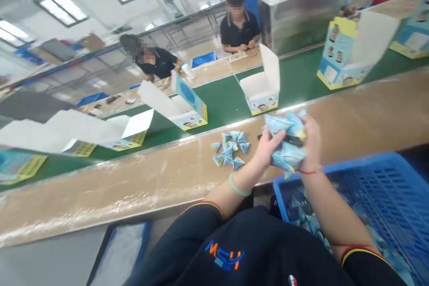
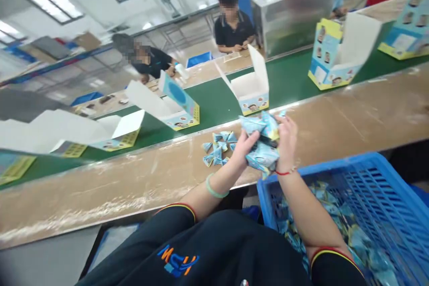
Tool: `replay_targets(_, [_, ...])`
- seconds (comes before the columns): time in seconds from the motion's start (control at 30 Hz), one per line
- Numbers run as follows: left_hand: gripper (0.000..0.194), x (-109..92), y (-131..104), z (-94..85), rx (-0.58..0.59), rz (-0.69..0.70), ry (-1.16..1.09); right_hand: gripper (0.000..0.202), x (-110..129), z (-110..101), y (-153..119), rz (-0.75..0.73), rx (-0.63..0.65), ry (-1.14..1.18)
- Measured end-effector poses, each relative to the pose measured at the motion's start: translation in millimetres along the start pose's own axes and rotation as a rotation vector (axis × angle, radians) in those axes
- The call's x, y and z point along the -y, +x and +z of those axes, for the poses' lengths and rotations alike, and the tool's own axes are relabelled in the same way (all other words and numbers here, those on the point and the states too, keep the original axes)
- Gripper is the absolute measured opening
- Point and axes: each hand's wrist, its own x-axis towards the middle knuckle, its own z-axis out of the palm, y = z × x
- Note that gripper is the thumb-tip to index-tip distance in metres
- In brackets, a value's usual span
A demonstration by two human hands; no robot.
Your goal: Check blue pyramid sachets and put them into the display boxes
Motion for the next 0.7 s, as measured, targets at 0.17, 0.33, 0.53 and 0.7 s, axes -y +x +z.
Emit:
replay_targets(0.17, [0.061,-40,108,-469.6,-0.461,-0.023,0.062,0.044,-10,520,36,0.092,0.249,0.119])
replay_targets(0.33, [0.06,9,117,-891.1,-0.675,-0.081,0.21,0.039,-93,931,-60,0.126,0.403,0.078])
replay_targets(0.53, [0.055,22,129,-1072.5,-0.661,-0.054,0.422,0.028,-141,1078,-87,0.076,0.543,-0.007])
replay_targets(0.7, [0.052,30,142,-1093.6,-0.531,-0.013,0.6,0.03,-158,1068,-69,-0.117,0.719,-0.199])
